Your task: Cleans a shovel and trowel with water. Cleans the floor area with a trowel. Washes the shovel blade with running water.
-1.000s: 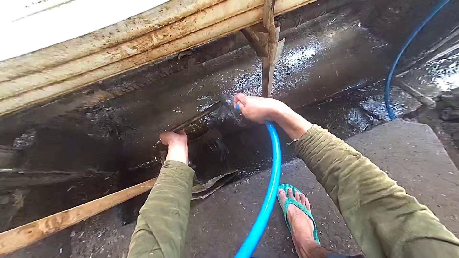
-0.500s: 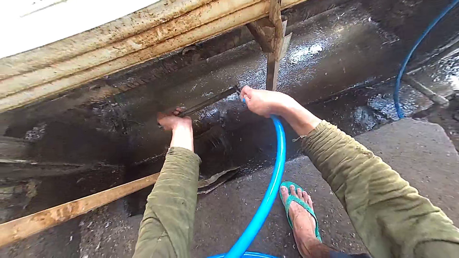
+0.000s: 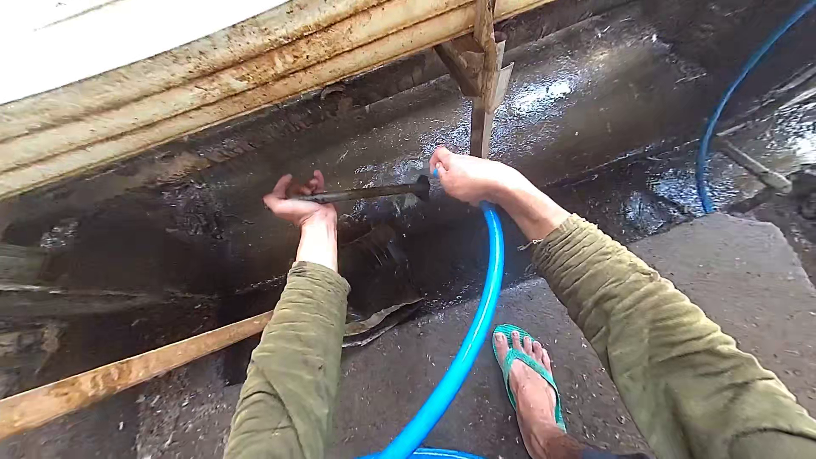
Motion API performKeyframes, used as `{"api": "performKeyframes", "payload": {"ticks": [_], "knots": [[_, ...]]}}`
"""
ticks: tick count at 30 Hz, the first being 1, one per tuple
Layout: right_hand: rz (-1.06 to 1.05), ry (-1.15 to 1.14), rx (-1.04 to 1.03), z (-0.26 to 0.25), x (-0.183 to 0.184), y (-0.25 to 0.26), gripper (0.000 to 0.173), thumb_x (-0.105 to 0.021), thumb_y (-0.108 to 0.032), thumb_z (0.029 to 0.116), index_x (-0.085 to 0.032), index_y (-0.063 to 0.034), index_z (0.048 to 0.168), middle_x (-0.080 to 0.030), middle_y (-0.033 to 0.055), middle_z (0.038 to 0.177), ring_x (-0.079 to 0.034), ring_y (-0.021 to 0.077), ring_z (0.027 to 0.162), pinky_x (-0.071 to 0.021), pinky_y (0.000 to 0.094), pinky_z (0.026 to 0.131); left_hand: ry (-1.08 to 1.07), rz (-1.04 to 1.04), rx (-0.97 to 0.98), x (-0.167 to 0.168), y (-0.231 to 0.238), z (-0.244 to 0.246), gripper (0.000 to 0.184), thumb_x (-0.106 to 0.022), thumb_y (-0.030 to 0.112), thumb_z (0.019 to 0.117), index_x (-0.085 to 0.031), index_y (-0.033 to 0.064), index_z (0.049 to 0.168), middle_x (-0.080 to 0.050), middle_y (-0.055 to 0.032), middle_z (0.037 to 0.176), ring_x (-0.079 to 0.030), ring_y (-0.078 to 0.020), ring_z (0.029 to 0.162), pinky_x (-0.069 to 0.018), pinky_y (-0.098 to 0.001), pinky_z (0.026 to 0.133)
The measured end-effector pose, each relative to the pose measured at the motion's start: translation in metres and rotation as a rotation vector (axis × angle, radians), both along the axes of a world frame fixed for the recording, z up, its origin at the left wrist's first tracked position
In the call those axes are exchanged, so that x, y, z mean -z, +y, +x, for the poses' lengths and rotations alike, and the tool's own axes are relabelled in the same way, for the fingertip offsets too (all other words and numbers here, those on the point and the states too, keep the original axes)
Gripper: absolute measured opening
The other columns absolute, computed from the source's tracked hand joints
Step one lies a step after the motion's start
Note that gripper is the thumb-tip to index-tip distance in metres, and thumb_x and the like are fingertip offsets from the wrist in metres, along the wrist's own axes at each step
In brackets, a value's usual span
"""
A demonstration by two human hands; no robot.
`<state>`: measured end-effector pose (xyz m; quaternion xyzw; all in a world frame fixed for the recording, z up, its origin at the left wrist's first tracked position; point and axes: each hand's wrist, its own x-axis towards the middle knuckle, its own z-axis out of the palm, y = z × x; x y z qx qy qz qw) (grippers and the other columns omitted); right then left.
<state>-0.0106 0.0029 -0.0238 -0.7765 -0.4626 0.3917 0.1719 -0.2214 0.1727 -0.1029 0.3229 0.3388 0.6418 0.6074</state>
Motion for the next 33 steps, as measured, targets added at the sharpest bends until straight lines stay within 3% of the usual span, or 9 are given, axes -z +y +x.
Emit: {"api": "performKeyframes", "payload": {"ticks": [3,5,8,12,15,19,21,25,33], "knots": [[0.026,0.079,-0.034,-0.007,0.0,0.001,0.033,-0.032,-0.025,0.1124,-0.044,-0.0156,0.142,-0.05,0.0084,0.076,-0.046,0.0202,0.054,-0.0413,0.0381,0.051,0.121,0.242,0.045,-0.007,0.017,0.034,0.034,-0.021,0.021,0.1063,-0.047,0.0157,0.085,-0.044,0.0054,0.048,-0.054,-0.015,0.046,-0.0578,-0.0429,0.059],[0.067,0.083,-0.072,-0.012,-0.003,0.003,0.033,-0.033,-0.025,0.1121,-0.044,-0.0149,0.141,-0.051,0.0086,0.076,-0.047,0.0208,0.054,-0.0421,0.0388,0.05,0.419,0.458,0.205,-0.005,0.01,0.049,0.014,-0.035,0.014,0.1046,-0.048,0.0079,0.103,-0.05,0.0057,0.056,-0.057,-0.0116,0.049,-0.0601,-0.039,0.059],[0.131,0.052,-0.097,-0.014,-0.016,0.0,0.034,-0.034,-0.024,0.1118,-0.043,-0.0149,0.143,-0.059,0.0116,0.088,-0.054,0.0229,0.063,-0.046,0.042,0.056,1.003,0.686,0.422,-0.005,-0.013,0.07,0.035,-0.055,0.028,0.1041,-0.061,-0.0043,0.114,-0.066,-0.0141,0.089,-0.067,-0.0206,0.072,-0.0595,-0.0424,0.072],[0.131,0.011,-0.071,-0.006,-0.021,-0.003,0.036,-0.037,-0.022,0.1108,-0.042,-0.0134,0.146,-0.066,0.0167,0.106,-0.066,0.0307,0.088,-0.0529,0.0514,0.072,1.502,0.841,0.704,-0.018,-0.025,0.089,0.033,-0.062,0.025,0.1017,-0.068,-0.0022,0.12,-0.07,-0.031,0.105,-0.068,-0.049,0.101,-0.0478,-0.0717,0.09],[0.074,0.028,-0.062,-0.003,-0.009,-0.008,0.036,-0.038,-0.02,0.1096,-0.043,-0.0139,0.145,-0.06,0.0124,0.093,-0.058,0.0242,0.071,-0.0473,0.043,0.06,1.735,0.882,0.899,-0.02,-0.03,0.094,0.025,-0.063,0.022,0.1018,-0.071,0.0001,0.111,-0.07,-0.0286,0.097,-0.068,-0.0498,0.096,-0.0483,-0.072,0.085],[-0.014,0.038,-0.081,-0.003,0.017,-0.007,0.044,-0.042,-0.021,0.1096,-0.039,-0.0082,0.151,-0.066,0.0216,0.119,-0.066,0.0349,0.103,-0.0528,0.0564,0.083,1.968,0.958,1.062,-0.006,-0.029,0.101,0.026,-0.066,0.028,0.0994,-0.073,0.0099,0.116,-0.072,-0.0241,0.105,-0.068,-0.0477,0.103,-0.0488,-0.0728,0.086],[-0.068,0.006,-0.096,0.0,0.035,-0.008,0.043,-0.043,-0.024,0.109,-0.041,-0.0065,0.148,-0.065,0.0217,0.116,-0.066,0.0356,0.1,-0.0525,0.0583,0.082,2.146,0.994,1.111,0.015,-0.029,0.1,0.029,-0.065,0.032,0.0982,-0.073,0.0126,0.119,-0.072,-0.0223,0.11,-0.067,-0.046,0.106,-0.0498,-0.0725,0.085],[-0.163,-0.033,-0.095,0.003,0.055,-0.011,0.045,-0.042,-0.024,0.1072,-0.039,-0.0086,0.149,-0.065,0.0221,0.105,-0.065,0.0364,0.086,-0.0514,0.0586,0.073,2.489,0.857,1.138,0.044,-0.038,0.09,0.022,-0.067,0.025,0.0954,-0.075,0.0065,0.105,-0.07,-0.0228,0.112,-0.065,-0.0459,0.109,-0.0487,-0.071,0.087],[-0.266,-0.045,-0.087,0.003,0.067,-0.011,0.043,-0.037,-0.023,0.1095,-0.036,-0.0094,0.15,-0.061,0.0179,0.095,-0.059,0.0296,0.074,-0.0491,0.0503,0.067,2.738,0.484,1.036,0.056,-0.042,0.061,0.02,-0.062,0.006,0.0949,-0.068,-0.0073,0.108,-0.065,-0.0266,0.118,-0.063,-0.0436,0.112,-0.0538,-0.0588,0.086]]}}
